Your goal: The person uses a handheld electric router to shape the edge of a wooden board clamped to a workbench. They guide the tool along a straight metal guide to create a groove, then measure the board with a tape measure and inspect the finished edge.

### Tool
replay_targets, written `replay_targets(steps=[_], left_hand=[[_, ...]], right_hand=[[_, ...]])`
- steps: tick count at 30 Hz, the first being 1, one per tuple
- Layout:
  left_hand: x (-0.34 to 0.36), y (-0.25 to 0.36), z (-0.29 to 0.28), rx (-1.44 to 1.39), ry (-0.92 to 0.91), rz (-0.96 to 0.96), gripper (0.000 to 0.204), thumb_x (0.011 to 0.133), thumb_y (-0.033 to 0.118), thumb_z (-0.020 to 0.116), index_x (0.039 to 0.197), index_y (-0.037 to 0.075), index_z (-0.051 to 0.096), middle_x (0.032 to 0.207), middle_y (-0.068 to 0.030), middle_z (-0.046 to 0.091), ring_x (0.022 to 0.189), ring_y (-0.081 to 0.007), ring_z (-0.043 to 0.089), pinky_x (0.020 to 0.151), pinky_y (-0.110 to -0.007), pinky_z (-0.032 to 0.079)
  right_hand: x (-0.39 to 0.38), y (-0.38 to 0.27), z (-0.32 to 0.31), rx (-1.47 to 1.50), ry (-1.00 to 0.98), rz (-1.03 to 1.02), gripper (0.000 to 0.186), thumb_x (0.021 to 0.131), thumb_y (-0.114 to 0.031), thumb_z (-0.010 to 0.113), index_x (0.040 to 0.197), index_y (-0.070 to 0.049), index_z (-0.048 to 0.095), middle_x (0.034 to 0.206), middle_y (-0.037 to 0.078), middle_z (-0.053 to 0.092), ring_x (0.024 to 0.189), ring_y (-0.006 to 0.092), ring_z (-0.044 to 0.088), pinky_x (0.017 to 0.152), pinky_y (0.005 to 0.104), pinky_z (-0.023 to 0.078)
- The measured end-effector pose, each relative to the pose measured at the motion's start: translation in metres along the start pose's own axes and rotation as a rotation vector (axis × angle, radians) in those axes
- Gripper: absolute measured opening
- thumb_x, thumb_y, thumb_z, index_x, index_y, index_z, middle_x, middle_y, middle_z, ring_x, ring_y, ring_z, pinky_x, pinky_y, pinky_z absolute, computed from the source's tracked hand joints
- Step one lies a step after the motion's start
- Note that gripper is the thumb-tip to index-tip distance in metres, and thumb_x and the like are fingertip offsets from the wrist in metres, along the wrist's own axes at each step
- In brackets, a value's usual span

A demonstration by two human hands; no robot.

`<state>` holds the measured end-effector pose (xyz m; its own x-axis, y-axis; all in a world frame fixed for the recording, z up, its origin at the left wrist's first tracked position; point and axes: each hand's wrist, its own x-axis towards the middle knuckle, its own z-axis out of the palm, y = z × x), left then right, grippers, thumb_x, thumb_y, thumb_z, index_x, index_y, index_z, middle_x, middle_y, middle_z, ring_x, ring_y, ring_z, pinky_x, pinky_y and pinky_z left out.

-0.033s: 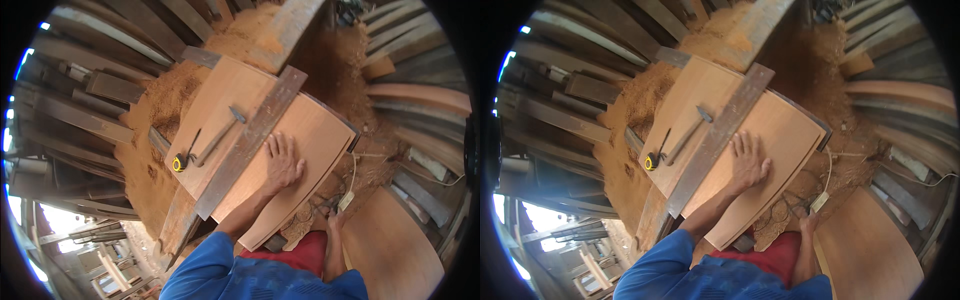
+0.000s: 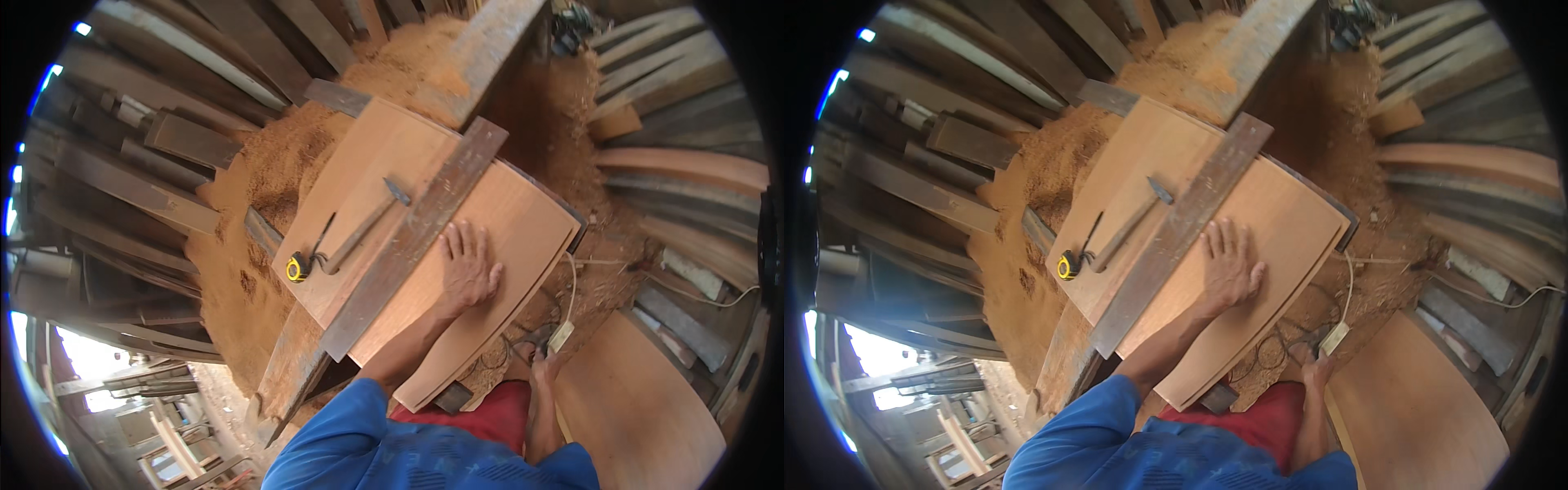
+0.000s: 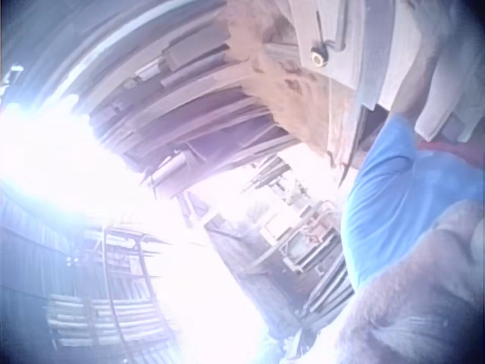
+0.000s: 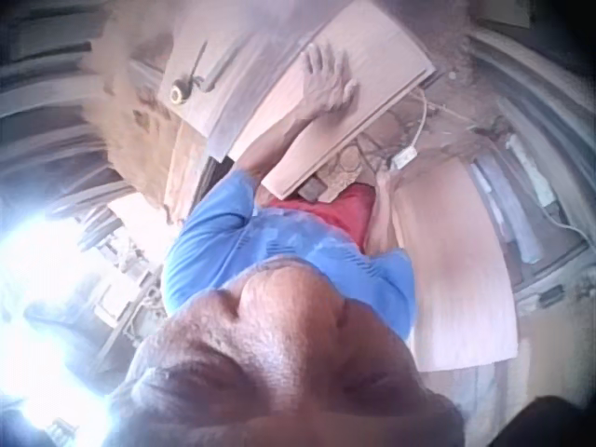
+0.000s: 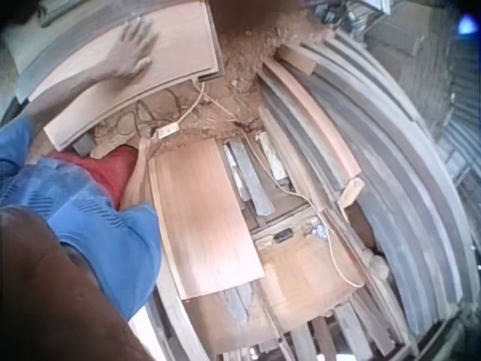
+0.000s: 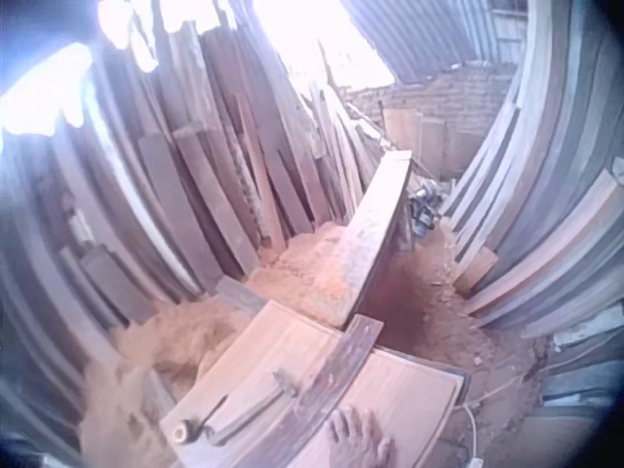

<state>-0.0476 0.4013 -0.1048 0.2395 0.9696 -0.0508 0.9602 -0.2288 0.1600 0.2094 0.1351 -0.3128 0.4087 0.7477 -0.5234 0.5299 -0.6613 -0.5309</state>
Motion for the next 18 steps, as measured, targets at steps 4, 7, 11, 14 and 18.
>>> replay_targets(steps=[4, 7, 11, 14, 18], left_hand=[[-0.038, 0.053, 0.060, -0.134, -0.120, 0.055, 0.084, 0.100, 0.054, 0.052, 0.166, 0.007, 0.029, 0.171, -0.0323, 0.017, 0.160, -0.0533, 0.005, 0.128, -0.065, 0.000], [-0.072, 0.010, 0.075, -0.270, -0.110, 0.139, 0.078, 0.101, 0.052, 0.051, 0.166, 0.013, 0.033, 0.173, -0.0268, 0.019, 0.161, -0.0479, 0.009, 0.130, -0.060, 0.002], [-0.142, -0.010, 0.078, -0.210, -0.079, 0.213, 0.073, 0.104, 0.049, 0.046, 0.166, 0.015, 0.033, 0.173, -0.0249, 0.021, 0.162, -0.0442, 0.012, 0.130, -0.057, 0.003], [-0.199, -0.016, 0.081, -0.177, -0.134, 0.252, 0.074, 0.103, 0.048, 0.045, 0.166, 0.011, 0.033, 0.172, -0.0258, 0.022, 0.162, -0.0449, 0.012, 0.130, -0.059, 0.003], [-0.218, -0.037, 0.073, -0.089, -0.098, 0.261, 0.081, 0.098, 0.052, 0.050, 0.163, 0.006, 0.036, 0.171, -0.0297, 0.022, 0.161, -0.0481, 0.011, 0.129, -0.062, 0.002]], right_hand=[[-0.064, 0.063, -0.057, -0.135, -0.070, -0.116, 0.038, 0.095, -0.031, 0.067, 0.113, 0.003, 0.072, 0.116, 0.034, 0.063, 0.114, 0.0511, 0.058, 0.101, 0.0553, 0.046], [-0.109, 0.017, -0.066, -0.160, -0.090, -0.017, 0.036, 0.096, -0.032, 0.066, 0.110, 0.001, 0.073, 0.106, 0.033, 0.066, 0.107, 0.0501, 0.061, 0.096, 0.0559, 0.047], [-0.155, -0.001, -0.090, -0.132, 0.059, -0.040, 0.034, 0.097, -0.031, 0.066, 0.109, -0.001, 0.073, 0.096, 0.028, 0.070, 0.099, 0.0479, 0.063, 0.091, 0.0547, 0.049], [-0.175, -0.014, -0.105, -0.095, 0.111, 0.020, 0.033, 0.097, -0.032, 0.067, 0.107, -0.001, 0.073, 0.092, 0.026, 0.072, 0.098, 0.0467, 0.064, 0.091, 0.0536, 0.049], [-0.192, -0.053, -0.107, 0.065, 0.126, 0.034, 0.032, 0.096, -0.032, 0.069, 0.101, 0.000, 0.074, 0.089, 0.026, 0.071, 0.087, 0.0454, 0.067, 0.083, 0.0536, 0.052]])
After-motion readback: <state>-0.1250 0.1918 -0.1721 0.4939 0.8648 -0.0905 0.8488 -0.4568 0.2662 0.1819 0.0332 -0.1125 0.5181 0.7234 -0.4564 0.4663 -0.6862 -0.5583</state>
